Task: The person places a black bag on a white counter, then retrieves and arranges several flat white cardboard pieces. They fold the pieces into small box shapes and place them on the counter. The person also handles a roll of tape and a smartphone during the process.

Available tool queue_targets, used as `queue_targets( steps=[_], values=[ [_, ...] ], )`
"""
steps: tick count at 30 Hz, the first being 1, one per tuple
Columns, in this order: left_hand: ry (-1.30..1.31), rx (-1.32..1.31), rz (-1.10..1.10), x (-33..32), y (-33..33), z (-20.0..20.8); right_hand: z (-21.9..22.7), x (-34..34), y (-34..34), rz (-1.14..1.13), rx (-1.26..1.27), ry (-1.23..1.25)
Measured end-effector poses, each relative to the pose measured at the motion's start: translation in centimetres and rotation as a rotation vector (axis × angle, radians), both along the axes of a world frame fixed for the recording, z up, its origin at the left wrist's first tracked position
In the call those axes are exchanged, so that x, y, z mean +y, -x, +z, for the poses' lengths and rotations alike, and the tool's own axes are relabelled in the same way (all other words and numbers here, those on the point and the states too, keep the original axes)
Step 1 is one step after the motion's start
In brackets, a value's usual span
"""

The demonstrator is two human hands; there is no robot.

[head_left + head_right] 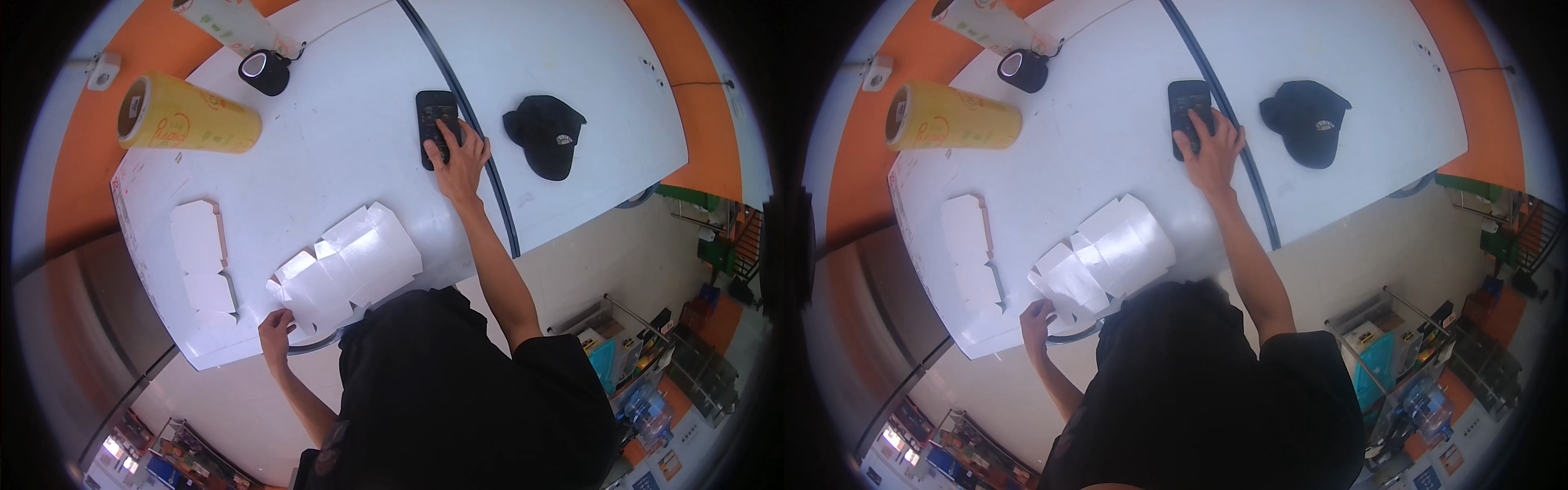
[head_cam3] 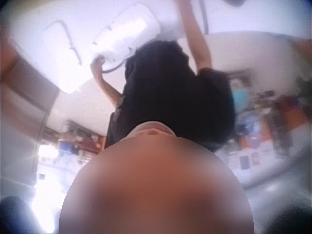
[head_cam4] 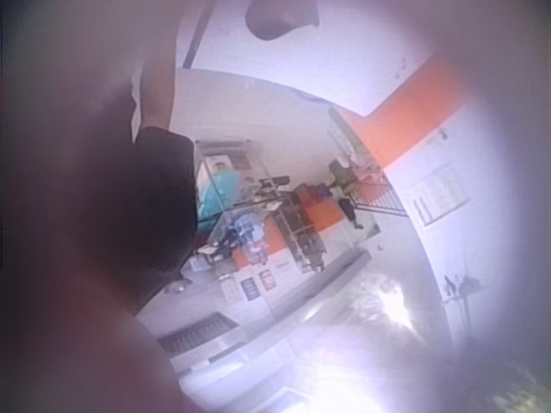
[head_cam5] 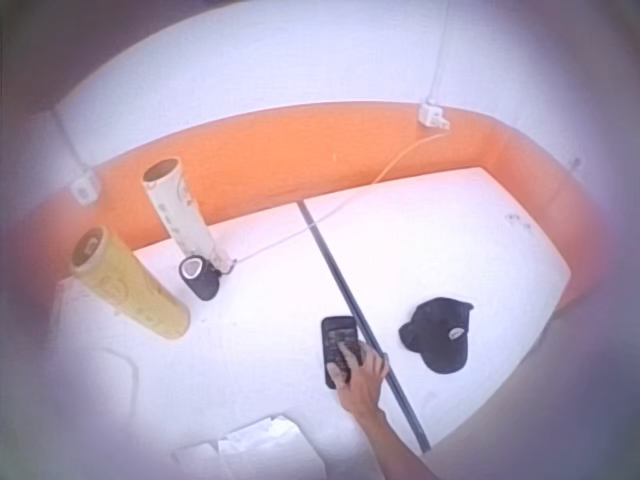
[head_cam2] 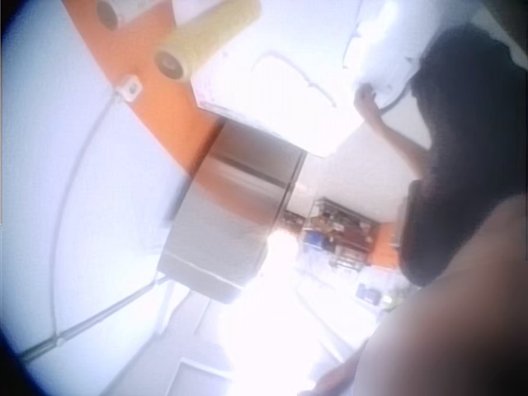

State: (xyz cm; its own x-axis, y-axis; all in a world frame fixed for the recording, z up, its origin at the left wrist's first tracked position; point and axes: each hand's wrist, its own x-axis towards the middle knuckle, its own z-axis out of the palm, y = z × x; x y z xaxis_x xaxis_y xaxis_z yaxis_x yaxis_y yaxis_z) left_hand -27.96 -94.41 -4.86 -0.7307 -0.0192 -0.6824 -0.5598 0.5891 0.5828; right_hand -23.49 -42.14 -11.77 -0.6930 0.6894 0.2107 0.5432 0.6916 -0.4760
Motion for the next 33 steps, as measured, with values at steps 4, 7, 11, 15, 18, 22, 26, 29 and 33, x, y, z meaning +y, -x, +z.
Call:
queue_targets(
  steps=[4,7,11,15,18,22,26,29,33],
  values=[
    [-0.031,-0.033,0.059,-0.3,-0.1,-0.2,0.4,0.0,-0.3,0.046,0.038,-0.004],
    [0.003,-0.014,0.052,-0.1,-0.1,-0.4,0.4,0.1,-0.4,0.059,0.062,-0.015],
    [0.080,0.094,0.049,0.6,-0.5,-0.7,0.1,0.3,-0.3,0.014,0.138,0.040],
    [0.097,0.149,0.069,1.0,-0.9,-0.8,-0.2,0.5,-0.3,-0.010,0.208,0.122],
    [0.087,0.150,0.114,1.1,-1.1,-0.9,-0.3,0.4,-0.2,-0.019,0.169,0.096],
    [0.098,0.199,0.120,1.2,-1.8,-1.0,-0.1,0.2,0.1,-0.011,0.049,0.019],
    [0.061,0.234,0.173,1.6,-2.4,-1.2,0.2,0.0,-0.1,0.033,-0.005,-0.024],
    [0.024,0.215,0.172,1.5,-2.4,-1.4,0.3,0.0,-0.1,0.041,0.041,-0.051],
    [0.031,0.192,0.133,1.2,-2.1,-1.8,0.2,0.0,-0.1,0.033,0.069,-0.034]
  ],
)
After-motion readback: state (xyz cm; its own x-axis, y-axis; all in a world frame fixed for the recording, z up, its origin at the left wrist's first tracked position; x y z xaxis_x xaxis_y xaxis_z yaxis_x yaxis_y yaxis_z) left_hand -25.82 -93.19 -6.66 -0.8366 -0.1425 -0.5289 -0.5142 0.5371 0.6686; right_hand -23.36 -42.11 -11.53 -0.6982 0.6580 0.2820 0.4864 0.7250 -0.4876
